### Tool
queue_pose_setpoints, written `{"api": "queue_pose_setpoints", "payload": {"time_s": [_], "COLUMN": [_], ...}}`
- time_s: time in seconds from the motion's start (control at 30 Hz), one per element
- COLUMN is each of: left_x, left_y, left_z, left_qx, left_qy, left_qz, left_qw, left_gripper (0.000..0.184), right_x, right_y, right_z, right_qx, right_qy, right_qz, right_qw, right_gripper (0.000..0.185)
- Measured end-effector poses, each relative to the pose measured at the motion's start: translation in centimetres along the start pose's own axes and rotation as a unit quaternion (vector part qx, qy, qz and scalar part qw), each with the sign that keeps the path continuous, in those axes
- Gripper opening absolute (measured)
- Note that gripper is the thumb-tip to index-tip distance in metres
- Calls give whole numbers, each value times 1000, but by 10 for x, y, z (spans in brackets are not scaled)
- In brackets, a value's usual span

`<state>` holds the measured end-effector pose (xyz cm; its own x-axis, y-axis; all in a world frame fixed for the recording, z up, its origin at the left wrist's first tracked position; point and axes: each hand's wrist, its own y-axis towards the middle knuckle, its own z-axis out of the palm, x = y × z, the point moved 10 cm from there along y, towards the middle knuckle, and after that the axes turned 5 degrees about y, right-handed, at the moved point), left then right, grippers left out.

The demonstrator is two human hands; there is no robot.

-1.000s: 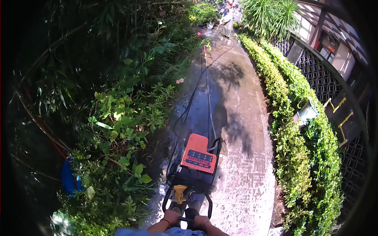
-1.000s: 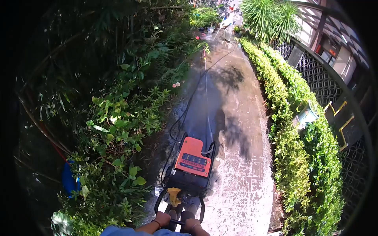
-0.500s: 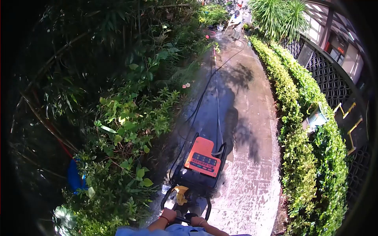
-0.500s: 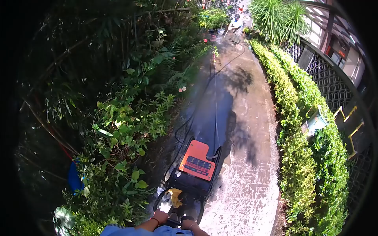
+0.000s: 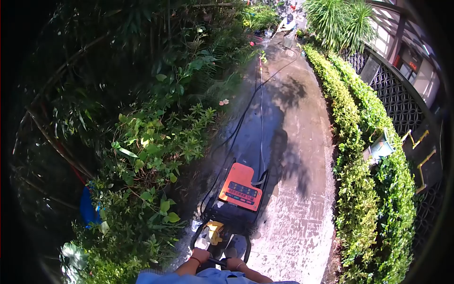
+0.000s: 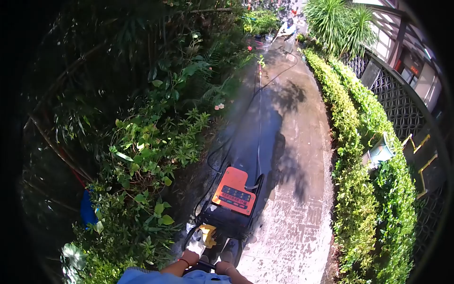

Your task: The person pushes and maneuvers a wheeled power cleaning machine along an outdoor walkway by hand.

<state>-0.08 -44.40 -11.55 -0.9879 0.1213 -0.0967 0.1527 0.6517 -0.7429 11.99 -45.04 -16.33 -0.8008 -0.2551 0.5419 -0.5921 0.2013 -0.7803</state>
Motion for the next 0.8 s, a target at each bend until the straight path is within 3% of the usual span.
{"api": "queue_pose_setpoints", "payload": {"time_s": [0.03,0.3,0.37,0.4,0.43,0.47,0.57,0.6,0.7,0.8], "left_x": [-2,-3,5,7,12,14,20,24,30,27], "left_y": [4,12,14,11,17,15,14,18,16,1], "left_z": [11,40,38,34,37,32,19,20,13,-13], "left_qx": [2,-11,-24,20,-44,-12,-19,-53,-119,-227], "left_qy": [-9,0,8,18,-9,25,32,37,11,2], "left_qz": [-1,5,-2,4,12,0,11,-12,-13,-8], "left_qw": [1000,1000,1000,1000,999,1000,999,998,993,974], "left_gripper": [21,19,18,17,16,16,14,14,11,9], "right_x": [-4,5,1,3,11,7,10,14,23,18], "right_y": [1,-14,1,1,-4,3,6,4,-3,-6], "right_z": [2,7,7,7,1,3,-8,-15,-23,-34], "right_qx": [-8,-1,-87,-56,-52,-53,-123,-165,-149,-196], "right_qy": [-12,-51,-46,-40,-32,-31,-42,-32,-64,-76], "right_qz": [-14,40,27,55,65,84,100,81,135,134], "right_qw": [1000,998,995,996,996,995,986,982,978,968], "right_gripper": [35,27,27,27,27,27,26,27,26,26]}}
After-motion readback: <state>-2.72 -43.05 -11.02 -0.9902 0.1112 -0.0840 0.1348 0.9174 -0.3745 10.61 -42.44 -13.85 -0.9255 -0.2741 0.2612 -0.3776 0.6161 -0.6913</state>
